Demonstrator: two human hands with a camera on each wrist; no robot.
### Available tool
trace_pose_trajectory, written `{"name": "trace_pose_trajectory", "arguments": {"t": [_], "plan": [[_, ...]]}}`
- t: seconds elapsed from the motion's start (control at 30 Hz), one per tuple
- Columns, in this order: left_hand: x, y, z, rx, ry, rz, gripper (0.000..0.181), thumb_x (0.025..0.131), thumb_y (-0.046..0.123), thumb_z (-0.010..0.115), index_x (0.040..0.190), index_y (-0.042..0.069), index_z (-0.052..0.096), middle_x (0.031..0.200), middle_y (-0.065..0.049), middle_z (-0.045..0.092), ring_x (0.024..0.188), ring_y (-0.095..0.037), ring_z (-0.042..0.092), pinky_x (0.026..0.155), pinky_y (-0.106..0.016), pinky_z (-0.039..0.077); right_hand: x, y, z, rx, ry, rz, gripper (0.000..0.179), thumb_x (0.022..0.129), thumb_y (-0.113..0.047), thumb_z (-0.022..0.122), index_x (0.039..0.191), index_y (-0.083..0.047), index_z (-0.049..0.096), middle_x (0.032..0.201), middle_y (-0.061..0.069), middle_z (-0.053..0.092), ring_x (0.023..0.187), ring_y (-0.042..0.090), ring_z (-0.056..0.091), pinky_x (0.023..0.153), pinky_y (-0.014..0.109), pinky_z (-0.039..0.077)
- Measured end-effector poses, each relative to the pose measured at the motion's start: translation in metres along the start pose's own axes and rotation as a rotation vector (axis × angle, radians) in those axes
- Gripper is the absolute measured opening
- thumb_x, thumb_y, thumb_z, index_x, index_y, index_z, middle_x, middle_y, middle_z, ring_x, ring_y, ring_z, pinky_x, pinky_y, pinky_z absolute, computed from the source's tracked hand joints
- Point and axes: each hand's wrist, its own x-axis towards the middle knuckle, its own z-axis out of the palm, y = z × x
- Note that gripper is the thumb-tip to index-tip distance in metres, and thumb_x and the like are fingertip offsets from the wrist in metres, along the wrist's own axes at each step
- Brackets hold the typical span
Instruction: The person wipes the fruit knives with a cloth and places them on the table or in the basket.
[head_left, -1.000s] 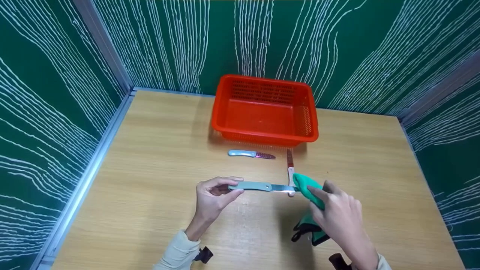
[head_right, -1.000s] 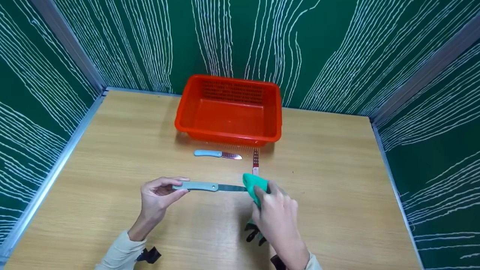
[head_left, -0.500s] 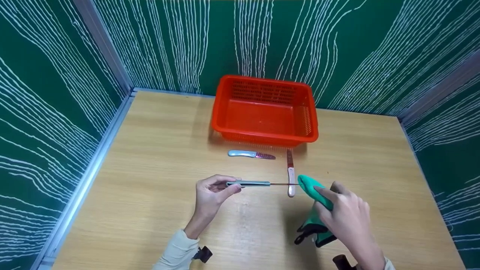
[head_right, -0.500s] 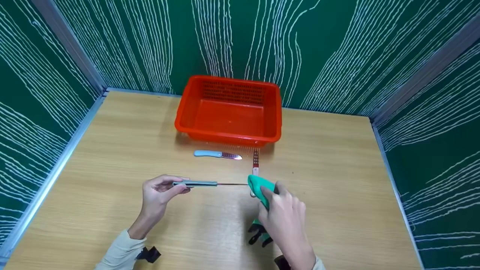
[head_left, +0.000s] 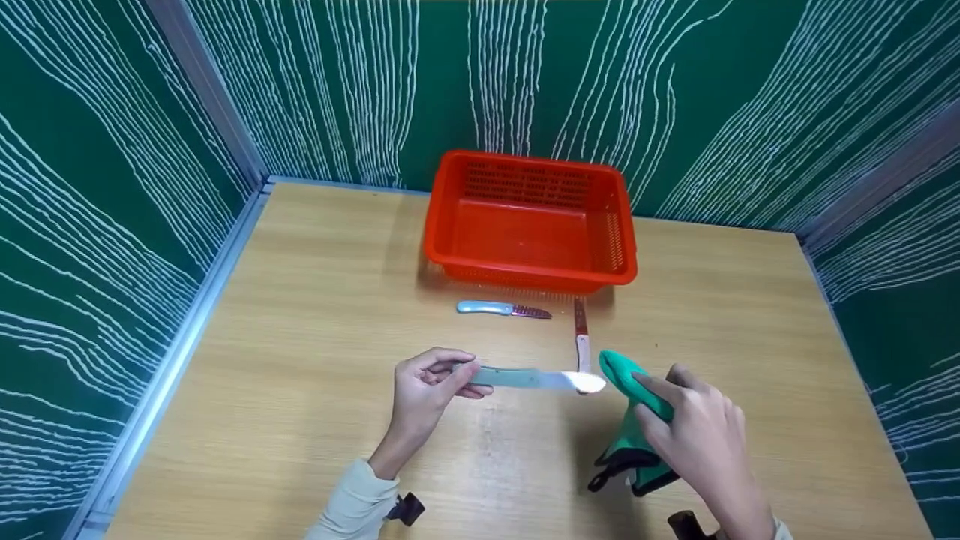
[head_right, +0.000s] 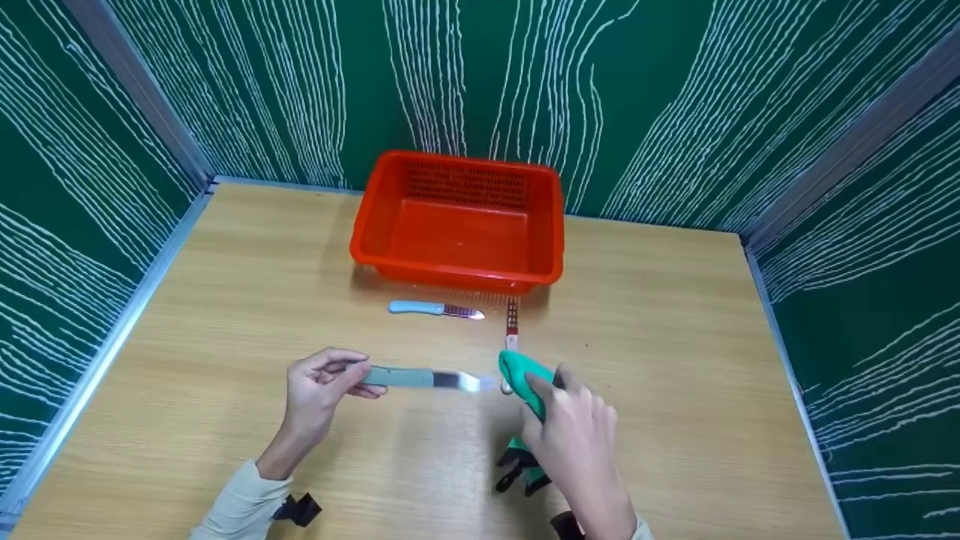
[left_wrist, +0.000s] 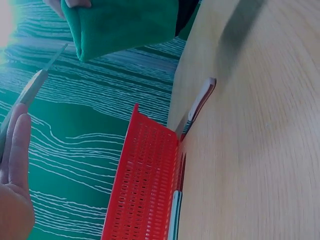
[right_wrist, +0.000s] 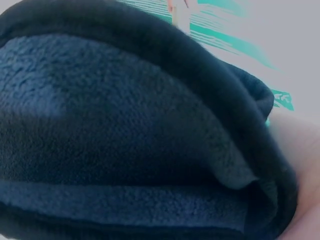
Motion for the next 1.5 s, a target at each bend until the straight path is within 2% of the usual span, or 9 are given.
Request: {"name": "trace_pose_trajectory", "arguments": {"t": [0.1, 0.37, 0.53, 0.67, 0.9, 1.07, 1.3, 1.5], "plan": [[0.0, 0.001, 0.001, 0.009, -0.014, -0.013, 0.013, 0.089, -0.002, 0.062, 0.098, -0.011, 0.062, 0.083, -0.024, 0.067, 0.066, -0.037, 0.068, 0.059, -0.046, 0.058, 0.0, 0.001, -0.003, 0.001, -0.016, 0.026, 0.027, 0.071, -0.006, 0.069, 0.097, -0.006, 0.076, 0.069, 0.002, 0.049, 0.048, 0.015, 0.038, 0.037, 0.023, 0.03], [0.0, 0.004, 0.003, 0.023, -0.055, -0.12, 0.024, 0.093, 0.008, 0.06, 0.106, -0.013, 0.062, 0.096, -0.024, 0.068, 0.077, -0.037, 0.069, 0.067, -0.044, 0.058, 0.0, 0.001, -0.008, 0.011, -0.015, 0.073, 0.026, 0.072, -0.006, 0.071, 0.097, -0.006, 0.076, 0.075, 0.008, 0.056, 0.054, 0.022, 0.046, 0.043, 0.027, 0.036], [0.001, 0.003, 0.001, -0.022, -0.059, -0.191, 0.026, 0.085, 0.001, 0.068, 0.106, -0.014, 0.063, 0.093, -0.026, 0.068, 0.079, -0.039, 0.068, 0.07, -0.044, 0.058, 0.001, 0.001, -0.01, 0.021, -0.012, 0.097, 0.026, 0.073, -0.007, 0.071, 0.099, -0.006, 0.075, 0.078, 0.01, 0.057, 0.058, 0.024, 0.048, 0.047, 0.029, 0.039], [0.0, 0.003, 0.0, -0.034, -0.047, -0.235, 0.033, 0.078, -0.002, 0.074, 0.106, -0.014, 0.063, 0.095, -0.026, 0.068, 0.079, -0.038, 0.069, 0.07, -0.043, 0.058, 0.001, 0.0, -0.009, 0.037, 0.041, 0.074, 0.026, 0.072, -0.006, 0.069, 0.097, -0.007, 0.076, 0.075, 0.006, 0.056, 0.056, 0.021, 0.047, 0.044, 0.027, 0.037], [0.0, 0.001, 0.0, -0.026, -0.041, -0.214, 0.034, 0.077, -0.002, 0.076, 0.104, -0.017, 0.061, 0.095, -0.026, 0.068, 0.079, -0.038, 0.069, 0.07, -0.044, 0.058, 0.008, -0.007, -0.01, 0.067, 0.14, 0.028, 0.027, 0.07, -0.006, 0.068, 0.097, -0.007, 0.076, 0.074, 0.003, 0.054, 0.055, 0.019, 0.046, 0.042, 0.026, 0.036], [0.0, 0.002, 0.001, 0.026, -0.039, -0.202, 0.031, 0.075, 0.0, 0.077, 0.102, -0.011, 0.066, 0.096, -0.022, 0.069, 0.08, -0.036, 0.069, 0.069, -0.043, 0.058, 0.011, -0.02, -0.01, 0.09, 0.159, -0.005, 0.028, 0.07, -0.004, 0.07, 0.098, -0.004, 0.075, 0.076, 0.005, 0.054, 0.057, 0.02, 0.048, 0.046, 0.028, 0.041], [0.001, 0.003, 0.005, 0.068, -0.028, -0.203, 0.031, 0.076, 0.004, 0.078, 0.104, -0.006, 0.069, 0.1, -0.028, 0.066, 0.08, -0.034, 0.069, 0.07, -0.041, 0.058, 0.007, -0.045, 0.0, 0.054, 0.099, -0.115, 0.037, 0.07, -0.006, 0.075, 0.108, -0.006, 0.072, 0.082, 0.006, 0.053, 0.056, 0.016, 0.046, 0.046, 0.022, 0.042], [0.001, 0.005, 0.009, 0.057, -0.021, -0.16, 0.03, 0.077, 0.001, 0.077, 0.104, -0.008, 0.068, 0.096, -0.021, 0.069, 0.078, -0.034, 0.07, 0.068, -0.041, 0.058, 0.005, -0.054, 0.016, -0.027, 0.071, -0.26, 0.04, 0.069, -0.008, 0.077, 0.109, -0.008, 0.072, 0.078, 0.005, 0.045, 0.046, 0.01, 0.033, 0.037, 0.014, 0.025]]}}
